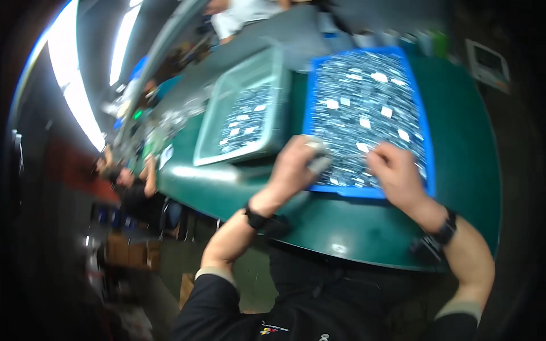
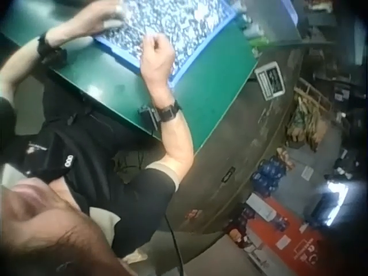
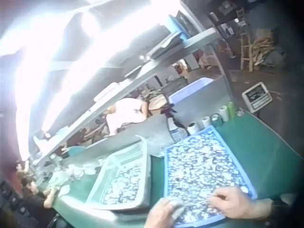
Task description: The person picks up a metal part and a small rod from a blue tray, fits the rod into the part, and places the assembled unit back into the tray, repeating this process several times.
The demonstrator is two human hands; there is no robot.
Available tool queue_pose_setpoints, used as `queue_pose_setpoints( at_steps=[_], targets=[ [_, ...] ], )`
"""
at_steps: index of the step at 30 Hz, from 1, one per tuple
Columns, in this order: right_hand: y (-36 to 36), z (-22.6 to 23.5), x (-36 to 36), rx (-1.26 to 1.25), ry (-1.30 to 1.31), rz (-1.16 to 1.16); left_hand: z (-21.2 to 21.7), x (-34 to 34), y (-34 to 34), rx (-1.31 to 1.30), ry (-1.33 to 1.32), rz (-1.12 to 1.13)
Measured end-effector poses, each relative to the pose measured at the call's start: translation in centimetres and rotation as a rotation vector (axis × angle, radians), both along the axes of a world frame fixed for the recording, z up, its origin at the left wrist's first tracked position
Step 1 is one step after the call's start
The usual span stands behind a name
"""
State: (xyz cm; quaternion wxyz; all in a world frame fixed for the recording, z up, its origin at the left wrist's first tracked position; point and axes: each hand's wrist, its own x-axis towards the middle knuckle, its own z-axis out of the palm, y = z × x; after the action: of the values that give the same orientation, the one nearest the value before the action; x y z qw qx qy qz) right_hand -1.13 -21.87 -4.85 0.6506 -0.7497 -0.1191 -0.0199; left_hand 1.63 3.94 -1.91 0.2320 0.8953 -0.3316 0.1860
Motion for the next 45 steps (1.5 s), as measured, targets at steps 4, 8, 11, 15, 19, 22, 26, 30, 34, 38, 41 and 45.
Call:
queue_pose_setpoints(
  at_steps=[4, 8, 11, 15, 19, 22, 26, 30, 34, 38, 41, 45],
  targets=[
    [-1.3, -0.7, -0.6, -0.013, 0.0, -0.019, -0.4, -1.1, -2.1, -0.156, 0.087, -0.075],
    [-0.8, -0.5, -0.4, -0.046, -0.001, 0.0, -0.3, -1.7, -1.9, -0.241, 0.083, -0.096],
    [-0.8, -0.2, -0.2, -0.091, -0.01, 0.048, -1.0, -1.9, -2.1, -0.281, 0.106, -0.11],
    [-1.3, 0.0, -0.2, -0.102, 0.074, 0.101, -1.4, -2.2, -2.6, -0.373, 0.156, -0.142],
    [-1.1, 0.0, -0.3, -0.108, 0.047, 0.142, -2.2, -2.5, -3.5, -0.436, 0.18, -0.175],
    [-0.6, 0.0, -0.4, -0.159, -0.012, 0.137, -2.8, -2.5, -3.1, -0.431, 0.179, -0.155],
    [-0.4, 0.0, -0.6, -0.206, -0.068, 0.118, -3.1, -2.7, -3.2, -0.484, 0.213, -0.144],
    [-0.8, -0.2, -0.5, -0.212, -0.065, 0.111, -3.0, -2.7, -3.2, -0.495, 0.234, -0.159],
    [-0.7, 0.0, -0.7, -0.155, -0.018, 0.081, -2.9, -2.8, -3.1, -0.508, 0.242, -0.174],
    [-0.7, 0.0, -0.7, -0.059, 0.075, 0.057, -2.6, -2.9, -3.0, -0.536, 0.261, -0.185],
    [-0.7, -0.1, -0.8, -0.046, 0.086, 0.044, -2.9, -2.8, -3.0, -0.578, 0.269, -0.188],
    [-1.3, -0.5, -0.7, -0.174, 0.024, 0.042, -2.8, -2.8, -2.9, -0.582, 0.271, -0.183]
  ],
)
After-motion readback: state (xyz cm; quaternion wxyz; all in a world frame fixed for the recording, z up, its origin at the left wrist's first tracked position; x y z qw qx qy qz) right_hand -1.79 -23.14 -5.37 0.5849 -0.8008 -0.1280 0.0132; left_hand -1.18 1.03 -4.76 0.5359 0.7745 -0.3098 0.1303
